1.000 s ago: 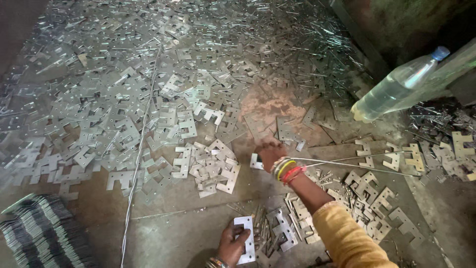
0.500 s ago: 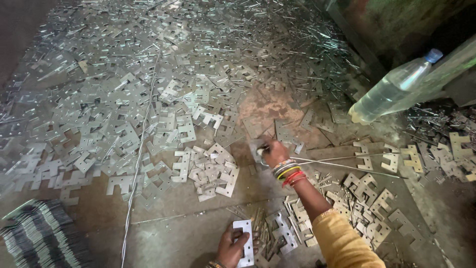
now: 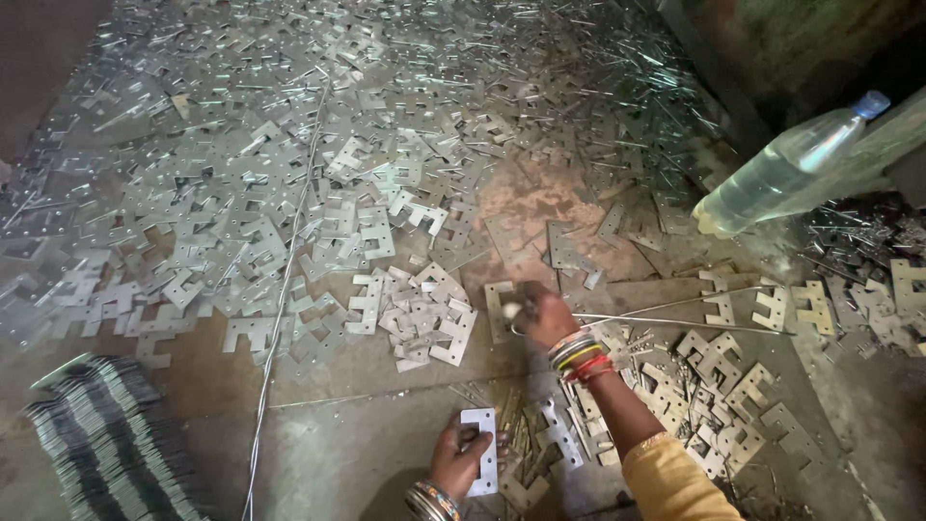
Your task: The person sits on the floor of a metal workshop and sorts small flat metal bracket pieces from a pile, stacking matching pieces into a growing stack and setting aside other pieces. They occasionally use a small hand tool on individual pieces and gather stray pieces from the floor.
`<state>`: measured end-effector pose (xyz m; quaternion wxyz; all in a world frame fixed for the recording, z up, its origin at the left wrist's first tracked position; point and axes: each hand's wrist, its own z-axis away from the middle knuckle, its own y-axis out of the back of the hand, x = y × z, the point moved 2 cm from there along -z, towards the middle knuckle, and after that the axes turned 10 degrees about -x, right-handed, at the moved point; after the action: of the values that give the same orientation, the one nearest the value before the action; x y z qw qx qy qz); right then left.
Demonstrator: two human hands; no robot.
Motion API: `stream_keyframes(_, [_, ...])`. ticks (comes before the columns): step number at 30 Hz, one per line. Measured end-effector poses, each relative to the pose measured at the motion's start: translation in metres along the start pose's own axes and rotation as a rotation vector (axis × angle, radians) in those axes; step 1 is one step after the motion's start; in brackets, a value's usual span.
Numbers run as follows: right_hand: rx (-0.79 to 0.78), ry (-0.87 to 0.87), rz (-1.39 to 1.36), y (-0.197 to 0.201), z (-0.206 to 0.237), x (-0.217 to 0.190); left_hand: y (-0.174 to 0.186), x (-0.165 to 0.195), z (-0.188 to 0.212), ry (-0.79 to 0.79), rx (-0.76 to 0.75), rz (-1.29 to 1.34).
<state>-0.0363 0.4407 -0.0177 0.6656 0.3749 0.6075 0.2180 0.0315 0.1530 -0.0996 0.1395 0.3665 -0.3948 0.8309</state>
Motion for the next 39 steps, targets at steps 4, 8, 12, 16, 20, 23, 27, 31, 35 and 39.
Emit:
stream_keyframes(4, [-0.228, -0.181, 0.589, 0.005, 0.019, -0.017, 0.004, 0.002, -0.002, -0.147, -0.021, -0.113])
stream_keyframes(8, [-0.629, -0.250, 0.433, 0.021, 0.033, -0.012, 0.002, 0.005, -0.001, -0.244, 0.049, -0.345])
stream_keyframes(12, [-0.322, -0.333, 0.439, 0.008, 0.017, -0.019, -0.002, 0.002, 0.000, 0.004, 0.050, -0.044])
stream_keyframes(16, [-0.174, -0.387, 0.621, -0.040, -0.011, -0.040, 0.005, 0.000, -0.002, -0.134, 0.082, -0.257])
stream_keyframes(20, [-0.378, -0.390, 0.660, -0.061, -0.022, -0.051, 0.018, -0.011, -0.009, -0.170, 0.087, -0.335])
stream_keyframes(23, [-0.350, -0.370, 0.640, -0.057, -0.011, -0.061, 0.021, -0.017, -0.012, -0.152, 0.080, -0.369])
stream_keyframes(27, [0.302, 0.485, 0.649, -0.033, 0.007, -0.081, 0.019, -0.020, -0.011, -0.067, 0.085, -0.218])
stream_keyframes(31, [-0.353, -0.455, 0.543, 0.016, -0.036, -0.013, 0.019, -0.020, -0.011, -0.048, 0.052, -0.073])
stream_keyframes(35, [0.122, -0.574, 0.584, 0.068, -0.072, 0.041, 0.023, -0.018, -0.015, -0.171, 0.071, -0.434])
stream_keyframes(39, [-0.176, -0.544, 0.639, 0.061, -0.074, 0.052, 0.023, -0.018, -0.017, -0.129, 0.074, -0.384])
